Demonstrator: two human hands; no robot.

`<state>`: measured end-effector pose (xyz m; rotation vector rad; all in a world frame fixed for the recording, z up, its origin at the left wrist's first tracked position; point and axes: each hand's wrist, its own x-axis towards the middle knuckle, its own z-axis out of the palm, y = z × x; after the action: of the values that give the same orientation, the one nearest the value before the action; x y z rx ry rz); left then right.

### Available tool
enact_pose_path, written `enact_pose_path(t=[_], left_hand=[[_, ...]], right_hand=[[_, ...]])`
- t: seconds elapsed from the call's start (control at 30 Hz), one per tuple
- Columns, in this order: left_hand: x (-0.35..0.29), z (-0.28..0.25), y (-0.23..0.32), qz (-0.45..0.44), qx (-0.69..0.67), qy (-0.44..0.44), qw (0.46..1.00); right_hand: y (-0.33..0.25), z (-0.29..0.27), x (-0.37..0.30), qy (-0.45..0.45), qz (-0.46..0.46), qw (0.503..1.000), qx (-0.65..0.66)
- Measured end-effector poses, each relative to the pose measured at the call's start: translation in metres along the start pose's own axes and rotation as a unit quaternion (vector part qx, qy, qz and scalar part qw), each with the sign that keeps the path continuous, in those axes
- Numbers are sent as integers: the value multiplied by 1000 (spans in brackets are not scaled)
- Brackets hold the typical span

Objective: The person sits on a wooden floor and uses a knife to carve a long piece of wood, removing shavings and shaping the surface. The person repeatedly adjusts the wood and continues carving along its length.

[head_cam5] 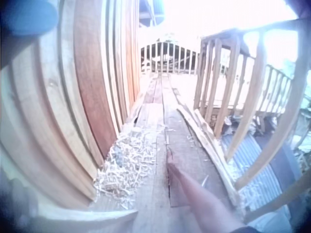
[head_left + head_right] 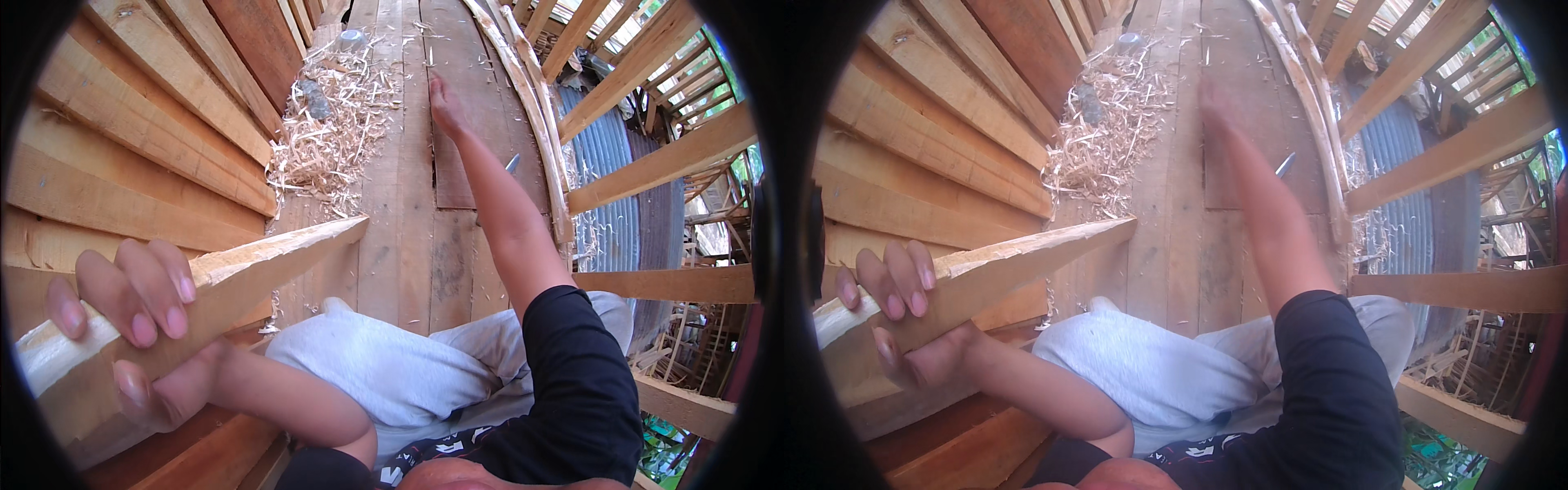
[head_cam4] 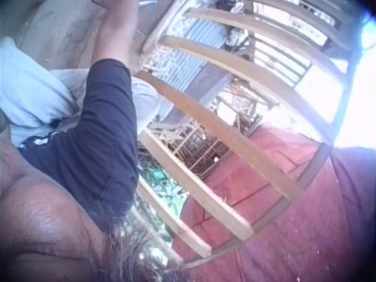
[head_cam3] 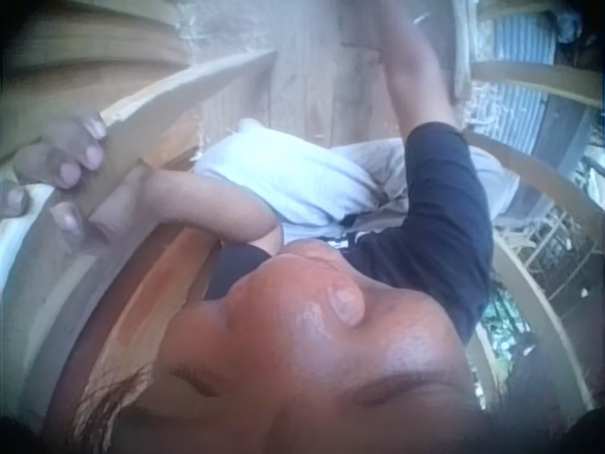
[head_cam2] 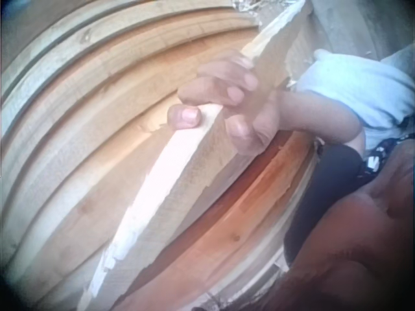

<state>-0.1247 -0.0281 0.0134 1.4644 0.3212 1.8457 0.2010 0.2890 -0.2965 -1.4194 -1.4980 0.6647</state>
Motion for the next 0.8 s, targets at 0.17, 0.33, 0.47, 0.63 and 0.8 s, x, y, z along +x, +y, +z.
enact_pose_path(t=[0.17,0.33,0.47,0.63,0.8], left_hand=[[1,10,-5,8,-19,-7,1000],[1,7,-5,7,-12,0,1000],[1,1,-2,2,-3,7,1000],[0,1,2,4,6,7,1000],[3,8,-4,1,8,-5,1000]], right_hand=[[-11,24,-3,112,116,963,-217],[-3,43,-12,49,30,998,0],[-3,37,-18,89,42,951,-295],[-25,58,-25,-7,22,999,-29],[-27,65,-19,-124,87,988,36]])
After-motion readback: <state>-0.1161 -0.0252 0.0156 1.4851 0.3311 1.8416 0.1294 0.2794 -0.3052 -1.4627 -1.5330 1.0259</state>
